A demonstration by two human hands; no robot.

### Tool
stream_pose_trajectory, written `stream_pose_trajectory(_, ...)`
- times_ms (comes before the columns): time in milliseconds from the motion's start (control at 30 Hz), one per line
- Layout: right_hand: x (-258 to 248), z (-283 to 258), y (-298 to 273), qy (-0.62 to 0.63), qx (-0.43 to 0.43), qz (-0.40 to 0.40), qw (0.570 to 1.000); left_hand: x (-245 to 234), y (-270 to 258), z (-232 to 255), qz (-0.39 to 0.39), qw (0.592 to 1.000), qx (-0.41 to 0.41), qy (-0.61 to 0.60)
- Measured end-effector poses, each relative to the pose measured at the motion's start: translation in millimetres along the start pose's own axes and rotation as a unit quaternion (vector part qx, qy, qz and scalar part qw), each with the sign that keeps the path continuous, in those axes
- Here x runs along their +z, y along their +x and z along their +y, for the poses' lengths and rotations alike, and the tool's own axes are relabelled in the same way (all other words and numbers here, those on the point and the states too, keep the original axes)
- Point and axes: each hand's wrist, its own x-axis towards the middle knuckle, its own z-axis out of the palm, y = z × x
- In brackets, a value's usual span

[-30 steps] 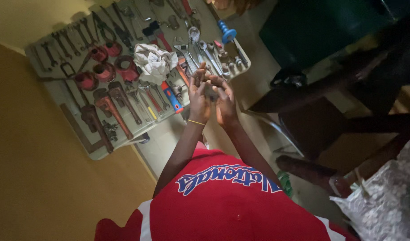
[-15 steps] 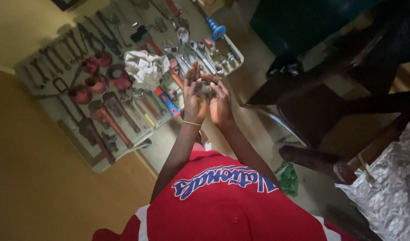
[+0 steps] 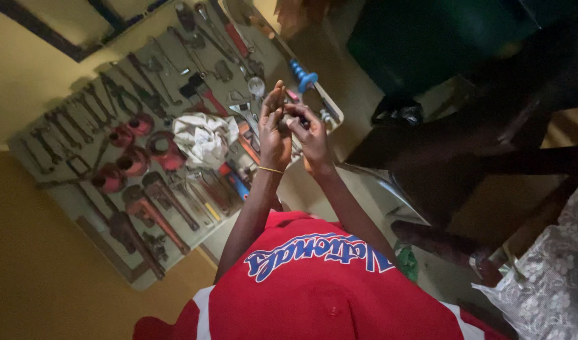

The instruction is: The person takes various metal tools from a wall-mounted rack, wipes them with a cloth, and then places them back into a cardboard box.

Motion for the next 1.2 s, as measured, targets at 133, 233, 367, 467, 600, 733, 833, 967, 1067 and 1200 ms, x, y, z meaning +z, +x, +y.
stream_pose_trajectory(133,1,8,33,-0.148,-0.058,-0.022,0.987,-14,30,5,-0.022,0.999,0.013,0.037)
stream_pose_trajectory(233,-5,11,51,-0.254,-0.105,-0.048,0.960,-21,45,6,0.015,0.998,-0.020,0.063)
stream_pose_trajectory(367,-15,20,81,-0.371,-0.108,-0.051,0.921,-33,70,-2,0.046,0.990,-0.052,0.121)
stream_pose_trajectory(467,-27,34,107,-0.424,-0.099,-0.038,0.899,-46,86,-11,0.023,0.994,-0.043,0.099)
stream_pose_trajectory(600,-40,59,148,-0.483,-0.147,-0.007,0.863,-63,104,-28,0.059,0.991,-0.060,0.105)
stream_pose_trajectory(733,-50,97,191,-0.495,-0.082,0.026,0.865,-71,108,-44,0.077,0.982,-0.039,0.168)
stream_pose_trajectory(833,-58,141,234,-0.531,-0.104,0.023,0.840,-74,117,-50,0.094,0.982,-0.032,0.163)
stream_pose_trajectory(967,-71,185,264,-0.574,-0.118,-0.037,0.809,-78,128,-59,0.174,0.964,-0.043,0.195)
stream_pose_trajectory(1067,-67,201,283,-0.604,-0.067,-0.069,0.791,-81,125,-62,0.156,0.974,0.002,0.166)
stream_pose_trajectory(1200,-65,216,287,-0.642,-0.052,-0.074,0.761,-84,111,-55,0.158,0.973,-0.010,0.167)
